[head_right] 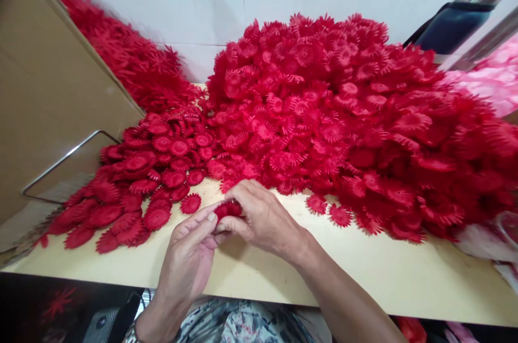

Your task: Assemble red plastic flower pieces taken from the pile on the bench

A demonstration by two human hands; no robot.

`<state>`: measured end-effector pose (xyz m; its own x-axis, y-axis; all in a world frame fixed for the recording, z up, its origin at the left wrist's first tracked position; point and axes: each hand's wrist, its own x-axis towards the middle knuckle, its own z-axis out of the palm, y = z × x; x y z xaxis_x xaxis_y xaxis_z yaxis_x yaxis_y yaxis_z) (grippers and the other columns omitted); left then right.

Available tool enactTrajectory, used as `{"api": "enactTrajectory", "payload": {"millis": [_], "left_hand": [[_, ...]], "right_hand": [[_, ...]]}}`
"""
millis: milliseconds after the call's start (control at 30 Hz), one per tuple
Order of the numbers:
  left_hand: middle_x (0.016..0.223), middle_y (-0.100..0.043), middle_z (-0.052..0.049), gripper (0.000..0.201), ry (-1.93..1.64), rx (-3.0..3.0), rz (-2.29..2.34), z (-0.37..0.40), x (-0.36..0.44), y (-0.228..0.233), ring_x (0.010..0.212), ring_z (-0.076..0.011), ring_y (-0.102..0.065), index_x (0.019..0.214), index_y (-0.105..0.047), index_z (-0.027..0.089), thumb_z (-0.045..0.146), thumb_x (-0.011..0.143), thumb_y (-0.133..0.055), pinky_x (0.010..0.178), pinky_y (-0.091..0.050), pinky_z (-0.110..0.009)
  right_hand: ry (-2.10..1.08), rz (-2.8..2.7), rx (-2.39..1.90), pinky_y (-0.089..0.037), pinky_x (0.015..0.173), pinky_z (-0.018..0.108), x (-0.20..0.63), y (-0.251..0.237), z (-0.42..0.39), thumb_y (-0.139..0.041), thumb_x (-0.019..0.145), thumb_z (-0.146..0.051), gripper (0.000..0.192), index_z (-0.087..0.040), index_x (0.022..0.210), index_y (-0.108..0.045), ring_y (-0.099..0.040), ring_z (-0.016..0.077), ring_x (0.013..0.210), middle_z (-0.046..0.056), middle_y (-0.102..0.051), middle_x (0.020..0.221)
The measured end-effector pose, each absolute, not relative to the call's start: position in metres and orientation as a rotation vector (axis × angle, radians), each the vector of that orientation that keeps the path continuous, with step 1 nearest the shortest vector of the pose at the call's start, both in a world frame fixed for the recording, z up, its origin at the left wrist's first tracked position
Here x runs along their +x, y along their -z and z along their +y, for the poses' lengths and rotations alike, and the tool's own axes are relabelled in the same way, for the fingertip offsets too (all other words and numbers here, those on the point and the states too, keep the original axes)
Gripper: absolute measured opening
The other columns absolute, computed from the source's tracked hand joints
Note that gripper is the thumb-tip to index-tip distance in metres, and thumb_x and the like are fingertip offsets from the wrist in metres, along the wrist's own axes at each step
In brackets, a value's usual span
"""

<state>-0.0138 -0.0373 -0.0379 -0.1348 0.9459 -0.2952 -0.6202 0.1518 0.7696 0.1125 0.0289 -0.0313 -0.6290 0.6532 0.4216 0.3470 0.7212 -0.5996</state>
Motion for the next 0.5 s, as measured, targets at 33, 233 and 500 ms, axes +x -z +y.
{"api": "enactTrajectory", "payload": {"millis": [33,233,500], "left_hand": [[0.078,-0.071,-0.006,0.019,-1.416,0.464,0.965,-0.038,-0.013,0.039,0.074,-0.0161,-0.064,0.091,-0.07,0.014,0.021,0.074,-0.063,0.072,-0.051,-0.028],[0.075,-0.07,-0.004,0.019,-1.406,0.593,1.103,-0.041,-0.012,0.046,0.066,-0.0129,-0.061,0.091,-0.071,0.015,0.019,0.072,-0.066,0.064,-0.049,-0.023],[0.071,-0.069,-0.001,0.012,-1.435,0.653,1.216,-0.041,-0.012,0.052,0.066,-0.0129,-0.062,0.082,-0.071,0.016,0.018,0.074,-0.062,0.066,-0.051,-0.024]], "right_hand": [[-0.647,-2.292,-0.745,-0.043,0.062,0.026,0.111,0.032,0.028,-0.057,0.08,-0.017,0.006,-0.015,0.086,-0.057,-0.052,0.0151,0.07,0.003,-0.056,0.073],[-0.693,-2.232,-0.703,-0.039,0.057,0.021,0.11,0.037,0.026,-0.05,0.082,-0.008,0.01,-0.016,0.076,-0.054,-0.049,0.0112,0.063,0.001,-0.055,0.067],[-0.127,-2.26,-0.856,-0.038,0.055,0.027,0.101,0.05,0.017,-0.036,0.084,-0.007,0.022,-0.016,0.072,-0.052,-0.045,0.0165,0.058,0.003,-0.049,0.06]]}}
